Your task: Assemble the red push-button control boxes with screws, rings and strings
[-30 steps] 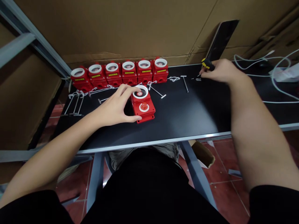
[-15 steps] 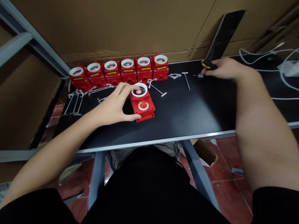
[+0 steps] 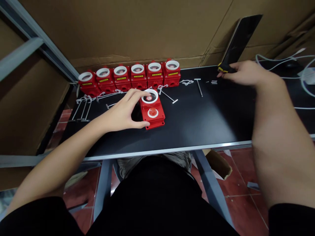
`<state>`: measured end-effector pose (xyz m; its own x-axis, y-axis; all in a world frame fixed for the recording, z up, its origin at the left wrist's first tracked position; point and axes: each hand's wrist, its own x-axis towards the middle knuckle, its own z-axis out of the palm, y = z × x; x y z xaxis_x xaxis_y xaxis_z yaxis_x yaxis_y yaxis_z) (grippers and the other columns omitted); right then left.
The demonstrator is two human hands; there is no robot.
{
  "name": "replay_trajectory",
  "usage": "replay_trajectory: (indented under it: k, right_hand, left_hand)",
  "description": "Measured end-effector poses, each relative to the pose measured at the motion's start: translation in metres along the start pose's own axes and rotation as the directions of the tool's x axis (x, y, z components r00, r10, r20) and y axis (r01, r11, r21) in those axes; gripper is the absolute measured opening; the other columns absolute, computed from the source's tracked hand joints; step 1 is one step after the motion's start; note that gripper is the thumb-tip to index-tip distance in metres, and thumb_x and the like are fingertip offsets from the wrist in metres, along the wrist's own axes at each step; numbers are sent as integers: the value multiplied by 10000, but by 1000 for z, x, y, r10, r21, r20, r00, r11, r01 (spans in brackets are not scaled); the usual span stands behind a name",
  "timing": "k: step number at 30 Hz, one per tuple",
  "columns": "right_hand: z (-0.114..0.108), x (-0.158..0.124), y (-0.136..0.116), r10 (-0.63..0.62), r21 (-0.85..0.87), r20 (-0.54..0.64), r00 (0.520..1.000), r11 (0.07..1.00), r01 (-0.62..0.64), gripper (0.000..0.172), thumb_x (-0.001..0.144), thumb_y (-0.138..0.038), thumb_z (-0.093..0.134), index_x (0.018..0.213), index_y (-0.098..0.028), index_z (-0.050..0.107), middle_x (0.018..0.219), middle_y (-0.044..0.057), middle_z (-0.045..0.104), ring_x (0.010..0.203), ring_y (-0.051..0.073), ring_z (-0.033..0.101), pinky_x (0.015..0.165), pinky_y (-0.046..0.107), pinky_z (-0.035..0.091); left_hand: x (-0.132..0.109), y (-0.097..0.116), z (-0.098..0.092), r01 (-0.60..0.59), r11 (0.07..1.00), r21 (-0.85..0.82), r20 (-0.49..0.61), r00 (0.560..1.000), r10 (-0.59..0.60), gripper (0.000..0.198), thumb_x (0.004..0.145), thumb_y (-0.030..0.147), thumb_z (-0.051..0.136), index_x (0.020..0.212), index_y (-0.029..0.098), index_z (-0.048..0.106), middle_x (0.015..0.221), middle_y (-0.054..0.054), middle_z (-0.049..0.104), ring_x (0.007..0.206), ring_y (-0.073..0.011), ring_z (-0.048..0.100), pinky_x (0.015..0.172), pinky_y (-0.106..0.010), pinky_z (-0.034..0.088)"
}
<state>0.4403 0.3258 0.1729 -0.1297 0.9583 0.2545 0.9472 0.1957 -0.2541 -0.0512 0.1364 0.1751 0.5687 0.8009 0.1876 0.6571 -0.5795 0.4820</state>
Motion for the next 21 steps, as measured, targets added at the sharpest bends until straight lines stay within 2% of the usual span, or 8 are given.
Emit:
replay_trajectory:
  k: [3, 5, 8, 11, 16, 21]
  right_hand:
    - [-2, 1, -5, 127, 21, -18, 992, 992, -127, 152, 1038, -124, 868, 1146, -96, 971, 1001, 173, 911, 803, 206, 723, 846, 421, 550]
    - [-3, -1, -12, 154, 41, -71, 986, 988, -151, 226, 1065, -181, 833, 1236, -111, 962, 1135, 209, 921, 926, 250, 766, 916, 452, 560]
    - [-2, -6, -26, 116, 86, -132, 984, 991, -106, 254, 1051, -213, 790, 1241, -157, 949, 1216, 205, 925, 1122, 318, 827, 1019, 476, 587]
    - [3, -13, -46, 15, 138, -149, 989, 990, 5, 247, 1000, -224, 764, 1182, -204, 931, 1192, 163, 938, 1199, 351, 856, 1078, 483, 619]
    - [15, -28, -81, -177, 221, -147, 973, 953, 206, 223, 968, -274, 717, 1104, -230, 889, 1180, 117, 946, 1164, 338, 870, 1072, 450, 635]
    - [23, -40, -103, -304, 252, -104, 947, 913, 321, 139, 996, -366, 734, 1001, -257, 820, 904, 77, 847, 857, 278, 746, 823, 412, 555]
  left_hand:
    - [0, -2, 0, -13, 1000, -18, 0, 1000, 13, 949, 965, 647, 948, 1739, 260, 557, 1727, -194, 591, 1625, -462, 595, 1443, -660, 499]
    - [0, -3, 1, -16, 1000, -26, -3, 1000, 16, 974, 957, 659, 955, 1749, 262, 550, 1736, -196, 586, 1654, -477, 574, 1467, -682, 472]
    - [0, -3, 3, -20, 999, -42, -12, 1000, 20, 1057, 941, 699, 969, 1791, 274, 505, 1771, -196, 578, 1673, -483, 565, 1485, -692, 458]
    - [1, -4, 6, -19, 997, -73, -36, 999, 17, 1187, 918, 761, 968, 1842, 255, 420, 1830, -224, 543, 1701, -496, 553, 1488, -701, 462]
    - [1, -6, 9, 17, 996, -89, -60, 998, -23, 1305, 857, 799, 987, 1844, 187, 390, 1844, -275, 515, 1746, -533, 529, 1503, -716, 451]
    - [-1, -5, 9, 62, 993, -103, -38, 997, -66, 1362, 806, 759, 1054, 1863, 233, 374, 1925, -262, 454, 1821, -567, 454, 1519, -745, 425]
